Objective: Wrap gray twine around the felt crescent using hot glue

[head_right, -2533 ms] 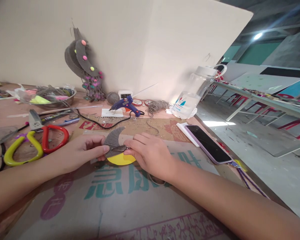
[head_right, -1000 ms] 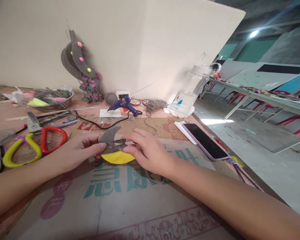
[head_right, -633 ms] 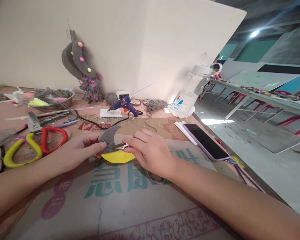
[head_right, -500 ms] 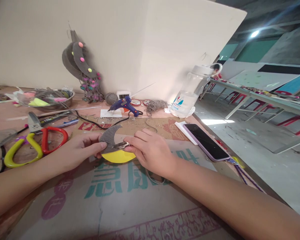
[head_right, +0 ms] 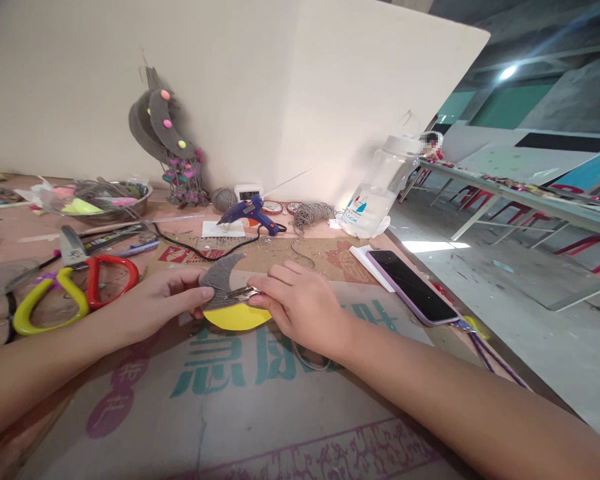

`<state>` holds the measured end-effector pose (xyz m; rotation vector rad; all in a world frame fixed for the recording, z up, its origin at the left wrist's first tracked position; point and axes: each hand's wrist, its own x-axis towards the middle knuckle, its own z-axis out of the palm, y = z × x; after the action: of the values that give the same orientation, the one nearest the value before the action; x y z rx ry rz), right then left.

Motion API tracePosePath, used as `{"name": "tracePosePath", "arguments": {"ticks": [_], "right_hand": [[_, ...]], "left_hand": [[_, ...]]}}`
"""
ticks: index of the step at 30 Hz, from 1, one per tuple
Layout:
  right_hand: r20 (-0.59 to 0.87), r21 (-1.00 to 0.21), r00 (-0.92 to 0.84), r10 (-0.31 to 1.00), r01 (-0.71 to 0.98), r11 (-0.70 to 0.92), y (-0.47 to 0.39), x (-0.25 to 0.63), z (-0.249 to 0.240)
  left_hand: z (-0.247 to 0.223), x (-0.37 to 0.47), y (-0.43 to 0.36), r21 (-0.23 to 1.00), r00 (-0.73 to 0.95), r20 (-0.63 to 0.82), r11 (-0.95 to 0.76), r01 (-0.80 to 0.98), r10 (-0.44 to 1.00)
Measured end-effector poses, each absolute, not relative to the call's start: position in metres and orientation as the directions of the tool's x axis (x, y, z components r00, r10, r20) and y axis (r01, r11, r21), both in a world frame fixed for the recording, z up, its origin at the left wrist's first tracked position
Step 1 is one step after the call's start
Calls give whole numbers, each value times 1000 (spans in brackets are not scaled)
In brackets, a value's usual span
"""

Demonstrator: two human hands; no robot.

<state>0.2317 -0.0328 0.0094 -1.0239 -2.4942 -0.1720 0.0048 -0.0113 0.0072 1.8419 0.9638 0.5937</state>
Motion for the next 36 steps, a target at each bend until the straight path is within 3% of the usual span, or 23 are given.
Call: {"name": "tracePosePath", "arguments": {"ticks": [11,29,36], "right_hand": [[446,-168,-610,655,661,731,-31,233,7],[434,-86,-640,634,671,737,-33,231,9],[402,-171,-607,686,686,707,-32,231,7]], "left_hand": [[7,7,-13,915,573,-10,-224,336,820],[4,6,-11,925,591,-20,-209,317,807],[5,5,-11,924,595,-18,-214,317,803]]}}
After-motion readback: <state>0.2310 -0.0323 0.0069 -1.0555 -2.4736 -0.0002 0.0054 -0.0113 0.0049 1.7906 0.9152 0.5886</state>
